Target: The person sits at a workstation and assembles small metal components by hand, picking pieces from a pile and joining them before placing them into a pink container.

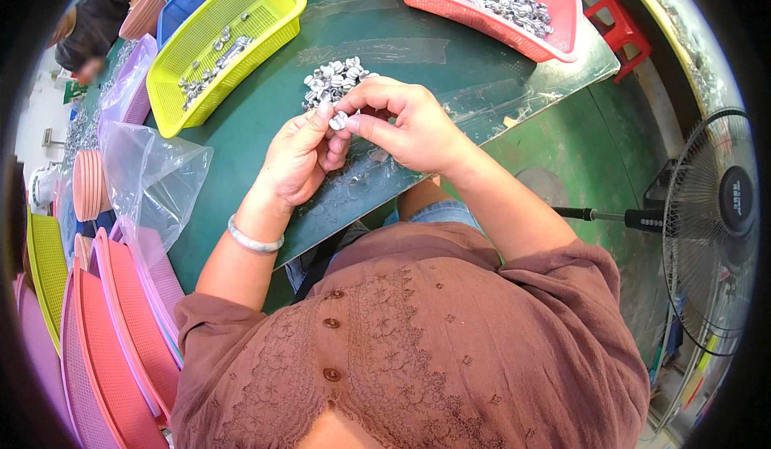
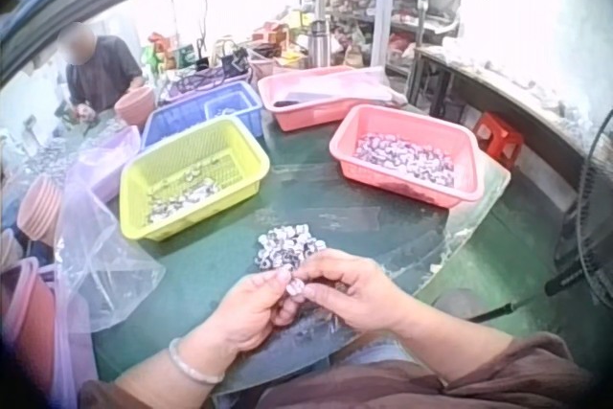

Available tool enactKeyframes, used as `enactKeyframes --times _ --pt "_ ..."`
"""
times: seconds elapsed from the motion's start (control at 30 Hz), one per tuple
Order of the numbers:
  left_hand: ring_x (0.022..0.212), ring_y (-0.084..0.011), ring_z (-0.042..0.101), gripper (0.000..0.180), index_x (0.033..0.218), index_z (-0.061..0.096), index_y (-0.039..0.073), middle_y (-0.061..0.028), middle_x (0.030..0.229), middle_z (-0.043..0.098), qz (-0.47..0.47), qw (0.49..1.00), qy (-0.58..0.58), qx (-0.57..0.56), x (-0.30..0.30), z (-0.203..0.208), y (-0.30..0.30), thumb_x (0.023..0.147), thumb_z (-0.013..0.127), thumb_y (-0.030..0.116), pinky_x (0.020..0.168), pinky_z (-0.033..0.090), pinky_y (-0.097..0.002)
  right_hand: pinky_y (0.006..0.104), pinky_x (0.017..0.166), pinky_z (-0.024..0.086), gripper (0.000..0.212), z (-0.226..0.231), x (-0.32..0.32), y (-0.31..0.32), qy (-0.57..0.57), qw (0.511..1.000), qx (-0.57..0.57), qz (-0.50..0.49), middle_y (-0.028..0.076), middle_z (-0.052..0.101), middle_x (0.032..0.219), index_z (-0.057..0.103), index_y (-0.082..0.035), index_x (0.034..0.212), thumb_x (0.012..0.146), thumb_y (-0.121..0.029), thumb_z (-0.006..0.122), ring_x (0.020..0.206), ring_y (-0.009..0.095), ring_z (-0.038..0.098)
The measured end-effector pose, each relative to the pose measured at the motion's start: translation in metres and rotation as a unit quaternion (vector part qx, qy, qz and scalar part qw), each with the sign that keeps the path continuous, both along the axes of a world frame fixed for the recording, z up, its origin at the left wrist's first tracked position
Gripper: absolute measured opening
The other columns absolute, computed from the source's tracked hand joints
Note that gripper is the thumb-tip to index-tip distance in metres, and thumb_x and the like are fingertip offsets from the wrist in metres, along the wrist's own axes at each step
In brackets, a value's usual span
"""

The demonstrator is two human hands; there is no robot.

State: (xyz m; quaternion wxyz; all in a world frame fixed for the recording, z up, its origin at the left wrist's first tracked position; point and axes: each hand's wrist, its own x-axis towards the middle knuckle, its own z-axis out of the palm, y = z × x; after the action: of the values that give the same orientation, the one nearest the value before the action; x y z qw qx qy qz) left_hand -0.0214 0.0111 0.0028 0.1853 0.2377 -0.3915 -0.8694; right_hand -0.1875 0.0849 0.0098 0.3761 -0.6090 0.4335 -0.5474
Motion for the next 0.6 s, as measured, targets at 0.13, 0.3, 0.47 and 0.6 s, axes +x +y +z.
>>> enactKeyframes --times 0.13,0.3,0.47,0.6 --pt "0.059 -0.0088 0.052 0.027 0.085 0.058 0.005 -0.0019 0.070 0.058 0.050 0.999 0.016 -0.001 -0.003 0.000 0.003 0.090 0.049 0.030 0.052 0.041 -0.0201 0.0231 0.063 0.043 0.016 0.008 0.006 0.004 0.107 0.991 -0.036 -0.069 0.007 0.057 0.092 0.059 0.001 0.093 0.076 0.000 0.061 0.077 0.012 0.053" --pt "0.066 -0.0104 0.056 0.021 0.094 0.058 0.001 -0.0042 0.077 0.060 0.063 0.997 0.046 -0.024 -0.003 0.004 0.005 0.090 0.049 0.020 0.058 0.046 -0.0214 0.0321 0.065 0.044 0.014 0.008 0.009 0.002 0.194 0.956 -0.135 -0.174 0.010 0.057 0.078 0.059 -0.002 0.081 0.070 -0.005 0.066 0.074 0.026 0.056" --pt "0.068 -0.0106 0.057 0.017 0.096 0.058 0.000 -0.0049 0.079 0.060 0.047 0.997 0.054 -0.006 -0.003 0.001 0.004 0.089 0.051 0.014 0.060 0.047 -0.0216 0.0329 0.065 0.044 0.014 0.008 0.010 0.004 0.204 0.949 -0.139 -0.194 0.010 0.057 0.077 0.059 -0.002 0.079 0.069 -0.006 0.067 0.074 0.027 0.056" --pt "0.068 -0.0103 0.057 0.017 0.097 0.058 0.000 -0.0048 0.079 0.060 0.044 0.998 0.050 -0.009 -0.003 0.000 0.004 0.088 0.052 0.014 0.060 0.047 -0.0213 0.0327 0.065 0.045 0.014 0.006 0.012 0.005 0.195 0.951 -0.137 -0.199 0.010 0.057 0.077 0.059 -0.002 0.079 0.068 -0.004 0.067 0.074 0.027 0.056"
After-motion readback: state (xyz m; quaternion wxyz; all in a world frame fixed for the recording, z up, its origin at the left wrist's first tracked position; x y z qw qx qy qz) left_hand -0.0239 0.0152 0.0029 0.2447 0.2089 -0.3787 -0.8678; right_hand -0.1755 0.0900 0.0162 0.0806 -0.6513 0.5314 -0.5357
